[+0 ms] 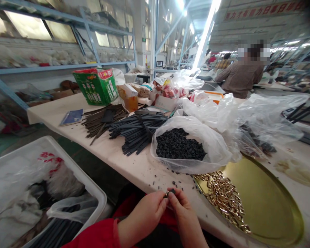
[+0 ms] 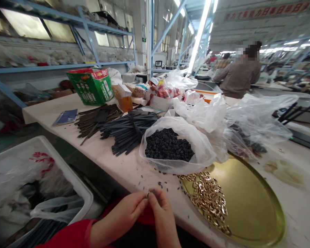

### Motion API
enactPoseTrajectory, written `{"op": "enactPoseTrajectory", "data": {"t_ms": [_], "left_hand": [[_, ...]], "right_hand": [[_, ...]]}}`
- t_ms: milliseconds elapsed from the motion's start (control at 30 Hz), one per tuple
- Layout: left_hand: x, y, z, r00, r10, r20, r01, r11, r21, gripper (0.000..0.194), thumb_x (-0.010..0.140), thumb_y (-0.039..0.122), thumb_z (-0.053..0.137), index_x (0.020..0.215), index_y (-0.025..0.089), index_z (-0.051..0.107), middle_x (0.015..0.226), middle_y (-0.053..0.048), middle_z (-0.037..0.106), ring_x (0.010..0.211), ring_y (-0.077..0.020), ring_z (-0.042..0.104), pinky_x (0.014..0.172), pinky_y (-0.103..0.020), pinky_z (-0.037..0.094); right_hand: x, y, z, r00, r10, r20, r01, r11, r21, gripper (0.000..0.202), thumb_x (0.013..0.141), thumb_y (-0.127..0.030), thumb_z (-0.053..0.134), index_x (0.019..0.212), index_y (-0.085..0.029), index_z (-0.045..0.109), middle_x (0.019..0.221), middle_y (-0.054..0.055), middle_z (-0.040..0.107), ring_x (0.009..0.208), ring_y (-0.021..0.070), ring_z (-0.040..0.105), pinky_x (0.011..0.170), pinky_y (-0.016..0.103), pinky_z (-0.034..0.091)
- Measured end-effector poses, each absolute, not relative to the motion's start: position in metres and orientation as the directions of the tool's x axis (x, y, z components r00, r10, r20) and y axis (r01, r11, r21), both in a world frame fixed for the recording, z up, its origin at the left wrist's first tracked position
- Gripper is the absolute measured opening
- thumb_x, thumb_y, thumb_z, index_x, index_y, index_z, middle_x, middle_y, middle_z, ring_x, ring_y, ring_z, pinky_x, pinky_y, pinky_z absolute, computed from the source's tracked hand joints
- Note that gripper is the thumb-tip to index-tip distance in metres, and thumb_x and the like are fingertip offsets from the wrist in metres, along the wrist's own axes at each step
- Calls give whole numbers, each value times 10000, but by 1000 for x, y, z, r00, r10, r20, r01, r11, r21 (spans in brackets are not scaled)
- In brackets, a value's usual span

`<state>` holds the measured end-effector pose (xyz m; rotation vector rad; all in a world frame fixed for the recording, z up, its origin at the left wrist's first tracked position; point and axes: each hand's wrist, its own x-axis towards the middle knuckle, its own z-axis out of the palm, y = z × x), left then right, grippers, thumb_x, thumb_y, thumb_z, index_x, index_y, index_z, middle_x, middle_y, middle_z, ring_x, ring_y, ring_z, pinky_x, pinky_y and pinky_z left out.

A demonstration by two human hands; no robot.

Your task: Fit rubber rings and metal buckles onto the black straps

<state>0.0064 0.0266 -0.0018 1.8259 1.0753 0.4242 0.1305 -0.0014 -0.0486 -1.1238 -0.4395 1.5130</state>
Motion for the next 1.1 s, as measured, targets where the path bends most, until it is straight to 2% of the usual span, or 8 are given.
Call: {"op": "enactPoseTrajectory", "data": {"t_ms": [67, 200, 367, 600, 767, 933, 1000, 1100], "left_hand": [[3, 27, 0, 555, 809, -194, 521, -156, 839, 241, 890, 282, 346, 852, 163, 552, 871, -62, 622, 778, -173, 549, 695, -248, 400], [-1, 28, 3, 522, 807, -276, 551, -72, 831, 224, 867, 281, 373, 704, 174, 484, 664, -1, 549, 604, -131, 488, 547, -228, 339], [-1, 28, -3, 522, 811, -263, 381, 55, 923, 174, 858, 310, 405, 784, 168, 473, 652, 27, 507, 598, -110, 466, 558, -213, 355], [-1, 29, -10, 524, 776, -352, 327, 199, 924, 248, 830, 403, 433, 796, 160, 470, 635, 28, 510, 481, -83, 424, 443, -197, 335], [1, 29, -7, 518, 766, -380, 282, 267, 922, 239, 786, 398, 456, 760, 160, 456, 643, 19, 532, 429, -67, 422, 403, -189, 324], [3, 25, -4, 453, 782, -429, 317, 308, 897, 118, 769, 287, 432, 737, 174, 426, 583, 41, 511, 413, -67, 399, 401, -185, 296], [3, 23, -5, 403, 828, -391, 351, 255, 901, 109, 764, 264, 446, 703, 175, 430, 564, 46, 491, 450, -76, 403, 429, -188, 301], [1, 22, -10, 379, 872, -310, 375, 161, 913, 145, 768, 272, 482, 671, 173, 440, 571, 41, 492, 527, -93, 436, 485, -192, 324]], "right_hand": [[135, -1, -47, 156, 917, -368, -466, -260, -846, 305, 574, -420, 770, 768, -219, 650, 723, -32, 666, 691, 142, 608, 661, 239, 489], [144, 4, -34, 255, 912, -321, -332, -229, -915, 337, 558, -453, 765, 764, -210, 657, 639, -45, 618, 602, 116, 546, 598, 215, 462], [139, 3, -36, 112, 895, -432, -481, -331, -812, 405, 492, -423, 810, 786, -190, 658, 722, -11, 681, 684, 163, 615, 670, 275, 493], [139, -5, -47, 28, 902, -431, -517, -356, -778, 315, 666, -449, 706, 830, -182, 674, 761, 22, 704, 761, 200, 640, 713, 305, 497], [140, -6, -45, -9, 916, -401, -494, -352, -795, 307, 658, -443, 714, 810, -183, 657, 712, 11, 687, 710, 198, 634, 679, 308, 498], [137, -10, -47, 74, 953, -292, -281, -261, -923, 312, 700, -468, 657, 797, -171, 646, 696, 19, 668, 672, 187, 606, 643, 290, 487], [138, -12, -47, 138, 972, -188, -106, -175, -979, 276, 718, -447, 640, 782, -179, 638, 706, 20, 657, 677, 185, 593, 627, 275, 481], [140, -11, -46, 180, 980, -80, 103, -99, -990, 248, 724, -436, 622, 733, -189, 604, 659, 9, 621, 625, 175, 567, 572, 253, 465]]}}
